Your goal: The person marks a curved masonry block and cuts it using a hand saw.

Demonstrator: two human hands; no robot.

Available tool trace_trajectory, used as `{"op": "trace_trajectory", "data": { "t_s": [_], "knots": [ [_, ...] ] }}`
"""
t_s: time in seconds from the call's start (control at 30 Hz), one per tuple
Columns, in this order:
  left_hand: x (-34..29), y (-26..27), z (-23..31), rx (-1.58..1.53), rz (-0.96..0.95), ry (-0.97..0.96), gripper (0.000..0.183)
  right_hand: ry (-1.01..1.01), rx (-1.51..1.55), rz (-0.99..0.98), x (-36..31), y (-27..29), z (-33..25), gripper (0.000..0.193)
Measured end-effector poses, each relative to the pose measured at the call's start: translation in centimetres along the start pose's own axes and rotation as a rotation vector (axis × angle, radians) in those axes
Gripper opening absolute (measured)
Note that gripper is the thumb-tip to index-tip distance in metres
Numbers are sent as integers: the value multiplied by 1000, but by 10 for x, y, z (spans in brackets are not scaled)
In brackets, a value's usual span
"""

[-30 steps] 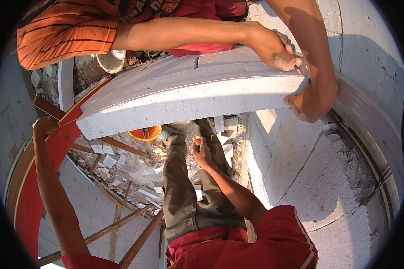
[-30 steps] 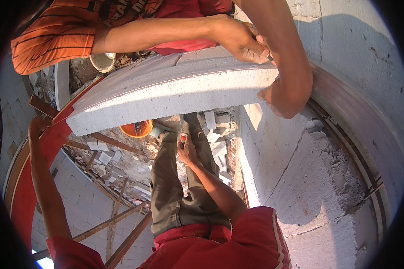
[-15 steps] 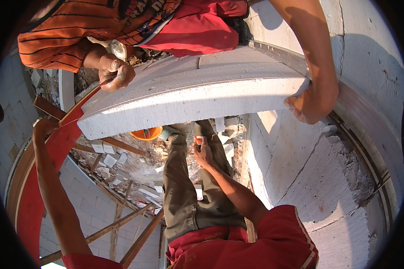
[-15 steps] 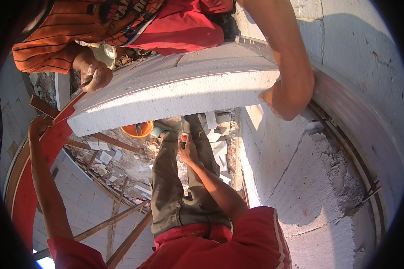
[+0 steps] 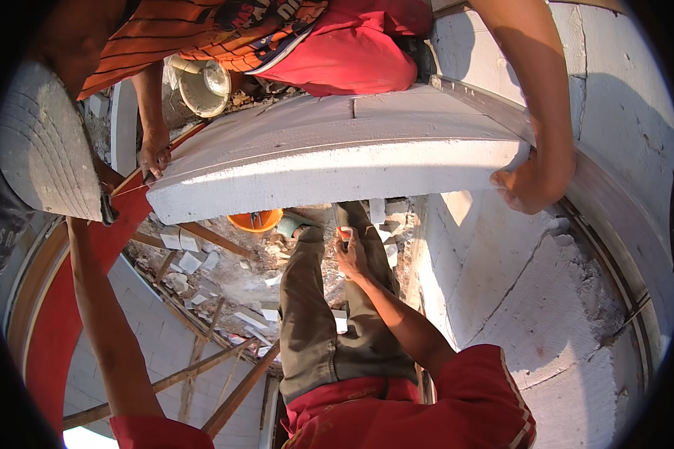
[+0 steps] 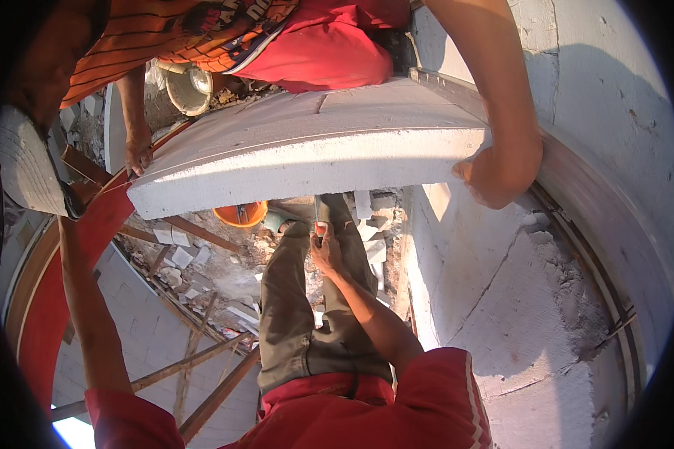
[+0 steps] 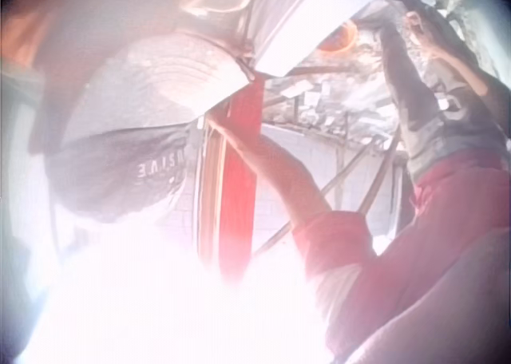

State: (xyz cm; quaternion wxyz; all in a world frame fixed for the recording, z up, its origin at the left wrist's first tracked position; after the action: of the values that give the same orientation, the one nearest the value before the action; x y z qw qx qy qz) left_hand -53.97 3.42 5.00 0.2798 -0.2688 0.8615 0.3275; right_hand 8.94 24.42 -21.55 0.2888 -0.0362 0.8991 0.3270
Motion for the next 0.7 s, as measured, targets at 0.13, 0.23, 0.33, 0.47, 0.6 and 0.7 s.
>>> {"op": "trace_trajectory", "data": {
  "t_s": [0.13,0.23,0.33,0.47,0.6,0.7],
  "knots": [
    [0,0,22,-22,52,-31,40,-195,24,-61,-10,-25,51,58],
    [-5,7,22,-20,85,-18,40,-317,128,-112,-8,-21,51,55],
    [-21,3,-1,-13,125,40,39,-258,355,11,21,51,-16,47],
    [-30,18,29,-66,339,16,39,-153,148,6,20,56,8,46],
    [-88,36,37,-146,711,12,39,-380,595,78,34,85,-19,38],
    [-147,39,70,-339,810,-68,39,-398,629,51,36,87,-16,32]
  ]
}}
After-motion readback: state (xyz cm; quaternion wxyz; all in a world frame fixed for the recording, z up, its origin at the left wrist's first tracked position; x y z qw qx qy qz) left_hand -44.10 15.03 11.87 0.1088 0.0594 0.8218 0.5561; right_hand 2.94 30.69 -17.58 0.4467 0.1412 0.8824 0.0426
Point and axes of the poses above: each hand's wrist, its own x-axis towards the middle knuckle, its own y-axis out of the back of the hand, z = x × y, the point moved 6 cm from there along x, towards the middle knuckle, and after that the axes turned 1 degree about x, right-handed, at the moved point
